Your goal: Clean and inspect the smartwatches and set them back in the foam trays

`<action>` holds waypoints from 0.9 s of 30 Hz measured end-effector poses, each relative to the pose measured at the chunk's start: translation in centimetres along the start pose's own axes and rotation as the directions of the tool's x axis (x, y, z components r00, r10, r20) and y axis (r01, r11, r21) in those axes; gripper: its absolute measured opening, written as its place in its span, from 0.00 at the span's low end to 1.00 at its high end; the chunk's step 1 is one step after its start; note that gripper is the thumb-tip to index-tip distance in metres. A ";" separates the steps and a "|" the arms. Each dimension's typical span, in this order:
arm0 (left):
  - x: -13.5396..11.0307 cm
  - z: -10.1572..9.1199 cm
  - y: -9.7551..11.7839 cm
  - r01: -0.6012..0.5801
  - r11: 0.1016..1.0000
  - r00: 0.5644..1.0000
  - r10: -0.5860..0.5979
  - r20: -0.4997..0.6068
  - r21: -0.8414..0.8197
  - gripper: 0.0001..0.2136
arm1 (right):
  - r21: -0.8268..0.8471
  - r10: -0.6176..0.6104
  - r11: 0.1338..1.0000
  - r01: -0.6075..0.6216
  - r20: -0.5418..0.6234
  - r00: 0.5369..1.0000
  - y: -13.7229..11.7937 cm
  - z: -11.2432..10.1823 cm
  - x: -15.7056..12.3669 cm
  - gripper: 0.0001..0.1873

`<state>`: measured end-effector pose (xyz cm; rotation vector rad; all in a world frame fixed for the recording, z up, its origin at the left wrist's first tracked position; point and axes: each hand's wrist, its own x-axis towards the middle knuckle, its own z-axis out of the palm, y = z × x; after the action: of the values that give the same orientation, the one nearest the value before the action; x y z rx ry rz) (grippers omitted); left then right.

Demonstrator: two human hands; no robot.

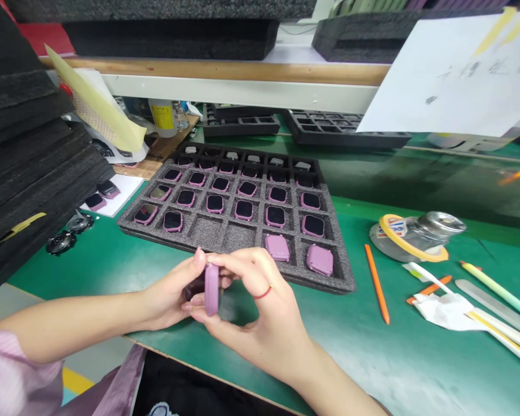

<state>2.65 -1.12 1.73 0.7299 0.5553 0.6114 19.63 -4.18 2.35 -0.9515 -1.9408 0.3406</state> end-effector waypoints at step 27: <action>0.1 0.1 -0.3 0.214 0.968 0.976 -0.217 0.009 0.129 0.28 | -0.378 0.166 0.917 -0.130 0.064 0.984 7.7 -0.6 0.6 0.18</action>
<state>2.92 -1.26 1.58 0.7832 0.6474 0.3670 23.67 1.26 -1.33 -1.3563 -2.0667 0.1020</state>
